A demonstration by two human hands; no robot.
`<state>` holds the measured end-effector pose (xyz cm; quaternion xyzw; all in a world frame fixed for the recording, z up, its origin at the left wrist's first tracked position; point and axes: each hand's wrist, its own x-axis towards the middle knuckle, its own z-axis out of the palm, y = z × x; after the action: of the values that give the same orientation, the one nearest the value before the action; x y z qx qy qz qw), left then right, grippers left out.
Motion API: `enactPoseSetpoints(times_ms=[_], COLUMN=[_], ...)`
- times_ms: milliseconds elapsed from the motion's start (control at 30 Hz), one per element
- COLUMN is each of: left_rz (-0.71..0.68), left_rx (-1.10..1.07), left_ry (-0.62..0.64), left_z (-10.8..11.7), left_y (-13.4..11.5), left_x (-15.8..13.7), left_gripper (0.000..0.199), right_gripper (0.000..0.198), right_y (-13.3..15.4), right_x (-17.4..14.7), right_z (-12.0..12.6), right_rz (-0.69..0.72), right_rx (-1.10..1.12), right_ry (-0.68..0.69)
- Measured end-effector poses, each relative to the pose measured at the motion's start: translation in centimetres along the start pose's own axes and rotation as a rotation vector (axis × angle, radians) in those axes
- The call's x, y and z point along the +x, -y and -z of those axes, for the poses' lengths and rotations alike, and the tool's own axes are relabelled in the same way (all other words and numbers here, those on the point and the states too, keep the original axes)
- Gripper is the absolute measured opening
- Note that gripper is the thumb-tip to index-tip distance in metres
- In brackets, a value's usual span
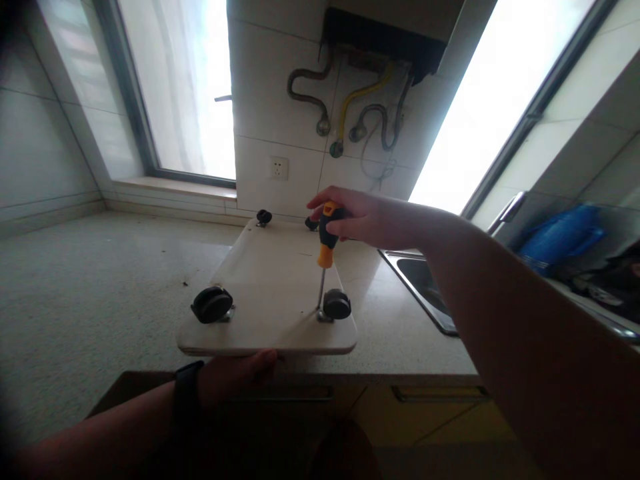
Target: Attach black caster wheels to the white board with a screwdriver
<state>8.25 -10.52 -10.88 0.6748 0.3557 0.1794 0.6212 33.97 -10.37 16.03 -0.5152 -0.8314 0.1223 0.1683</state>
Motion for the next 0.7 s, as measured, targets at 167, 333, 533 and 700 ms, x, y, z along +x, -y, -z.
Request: enactPoseSetpoints(times_ms=[167, 333, 533, 700], left_rz=[-0.014, -0.025, -0.041, -0.009], left_rx=[-0.023, -0.016, -0.031, -0.048], left_ry=[-0.002, -0.005, 0.009, -0.006], left_z=[0.0, 0.2, 0.2, 0.0], left_y=[0.3, 1.2, 1.4, 1.1], left_x=[0.1, 0.5, 0.7, 0.5], left_gripper=[0.073, 0.071, 0.074, 0.078], right_gripper=[0.043, 0.045, 0.063, 0.042], right_y=[0.7, 0.8, -1.0, -1.0], right_x=[0.1, 0.3, 0.0, 0.3], right_z=[-0.8, -1.5, -1.1, -2.0], right_rz=[-0.118, -0.229, -0.019, -0.113], right_rx=[-0.341, -0.464, 0.254, -0.019], right_ry=[-0.208, -0.299, -0.093, -0.322])
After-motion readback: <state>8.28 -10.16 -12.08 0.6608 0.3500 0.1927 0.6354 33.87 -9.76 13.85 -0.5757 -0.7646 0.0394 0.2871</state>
